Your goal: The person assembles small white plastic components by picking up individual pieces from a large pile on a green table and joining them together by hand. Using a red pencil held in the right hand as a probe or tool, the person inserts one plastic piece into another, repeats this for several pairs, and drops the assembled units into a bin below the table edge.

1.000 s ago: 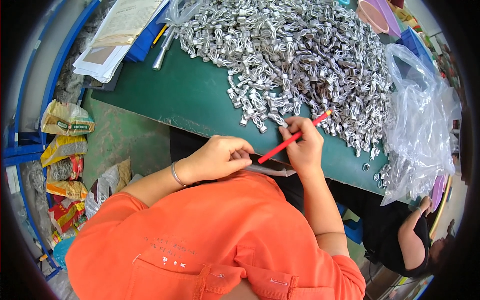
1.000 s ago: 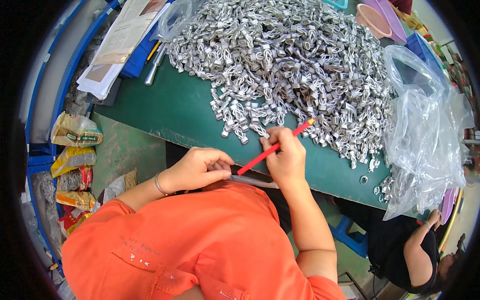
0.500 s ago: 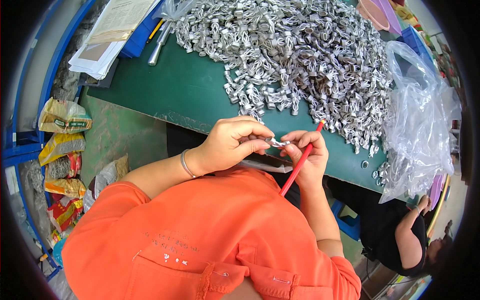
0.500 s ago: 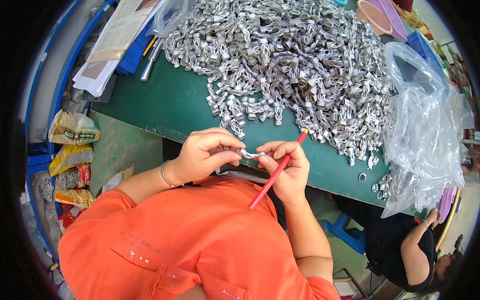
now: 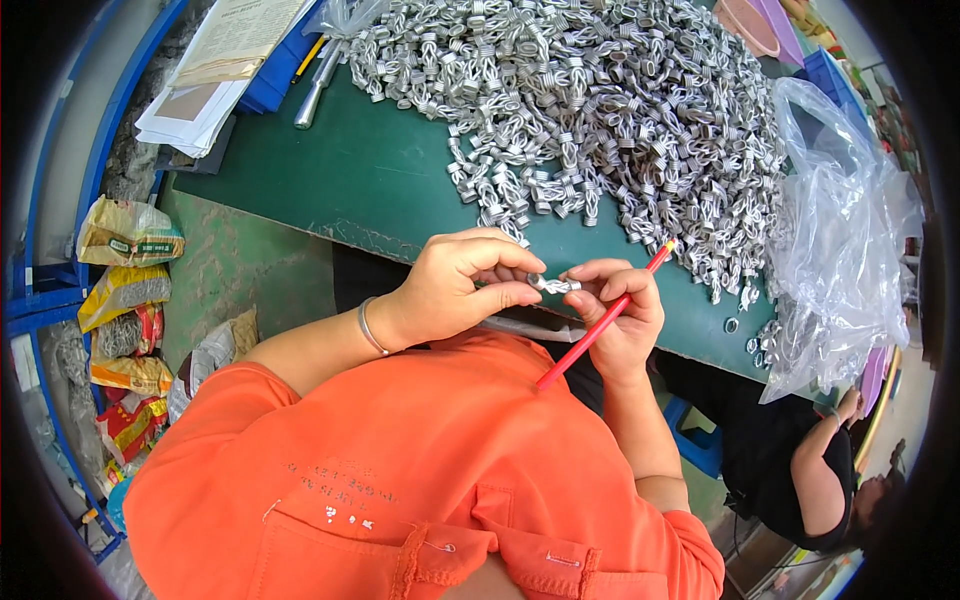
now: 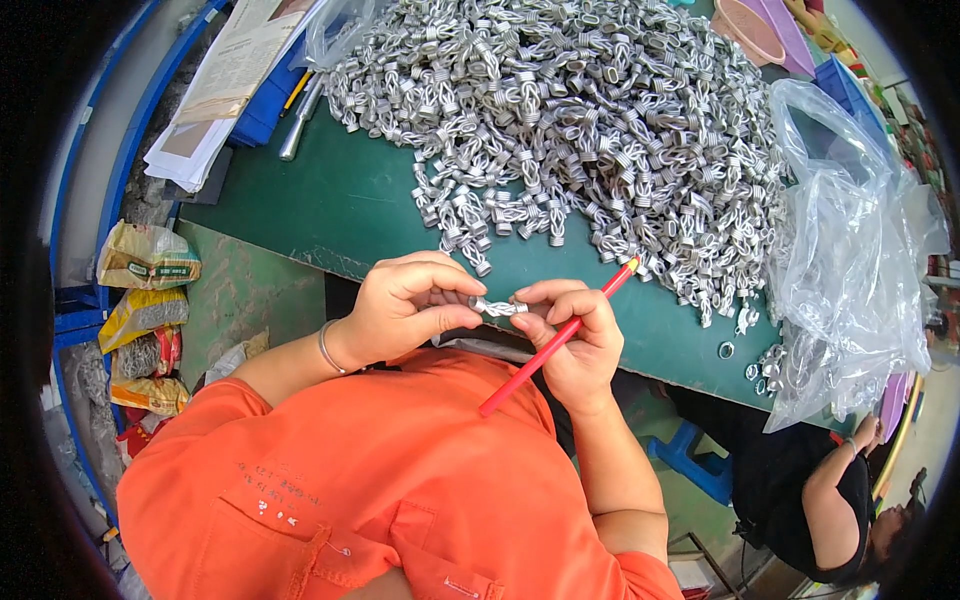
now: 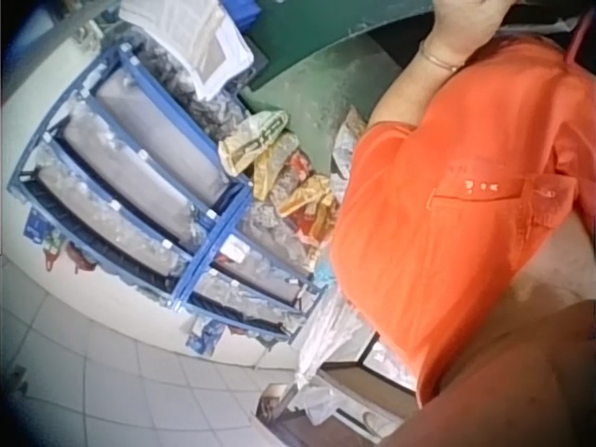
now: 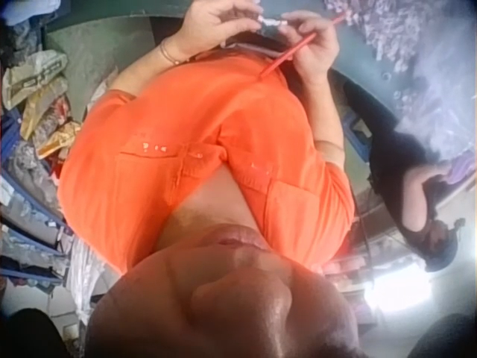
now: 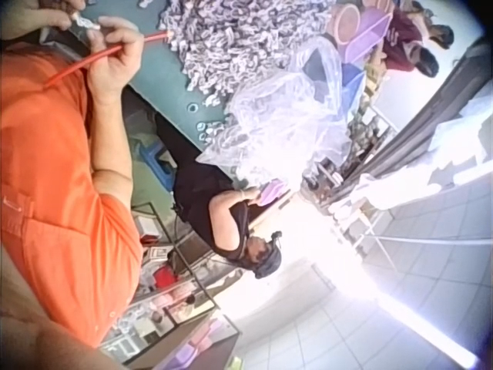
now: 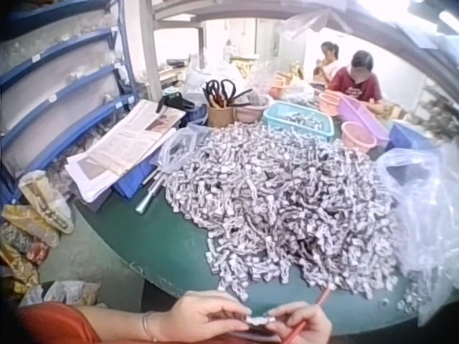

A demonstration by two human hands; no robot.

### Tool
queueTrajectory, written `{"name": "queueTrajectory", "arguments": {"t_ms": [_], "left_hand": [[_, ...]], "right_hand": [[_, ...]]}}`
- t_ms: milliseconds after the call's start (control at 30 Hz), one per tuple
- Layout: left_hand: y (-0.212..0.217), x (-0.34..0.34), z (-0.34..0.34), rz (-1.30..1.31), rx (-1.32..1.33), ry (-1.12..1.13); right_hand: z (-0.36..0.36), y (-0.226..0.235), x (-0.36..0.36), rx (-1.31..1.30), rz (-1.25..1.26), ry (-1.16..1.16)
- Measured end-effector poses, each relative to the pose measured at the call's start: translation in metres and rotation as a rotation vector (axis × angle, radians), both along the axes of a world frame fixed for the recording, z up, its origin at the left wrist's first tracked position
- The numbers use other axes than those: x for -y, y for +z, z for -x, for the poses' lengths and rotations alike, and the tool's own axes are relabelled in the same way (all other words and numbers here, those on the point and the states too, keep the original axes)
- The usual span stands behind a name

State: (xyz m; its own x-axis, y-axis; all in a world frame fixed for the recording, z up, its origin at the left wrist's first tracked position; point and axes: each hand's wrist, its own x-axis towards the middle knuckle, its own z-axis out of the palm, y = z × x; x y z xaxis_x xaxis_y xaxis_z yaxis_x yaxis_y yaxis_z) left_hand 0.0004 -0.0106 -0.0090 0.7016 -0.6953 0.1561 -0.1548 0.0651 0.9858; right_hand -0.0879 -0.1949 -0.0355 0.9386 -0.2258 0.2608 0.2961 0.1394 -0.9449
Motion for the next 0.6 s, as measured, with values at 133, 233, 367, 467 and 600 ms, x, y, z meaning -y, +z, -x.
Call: {"name": "queueTrajectory", "arguments": {"t_ms": [133,233,367,467,600], "left_hand": [[0.002,0.000,0.001,0.022,0.097,0.019],[0.003,0.000,0.003,0.027,0.119,0.033],[-0.003,-0.005,0.007,0.014,0.017,0.023],[-0.008,-0.012,0.011,0.099,-0.441,-0.069],[-0.011,-0.029,0.017,0.028,-0.583,-0.096]], "right_hand": [[0.000,-0.001,-0.004,0.012,0.073,-0.024],[0.001,-0.003,-0.006,0.047,0.161,-0.057],[0.003,0.003,-0.007,0.116,0.236,-0.122],[0.004,0.011,-0.012,0.145,0.182,-0.112],[0.001,0.013,-0.012,0.076,0.205,-0.005]]}}
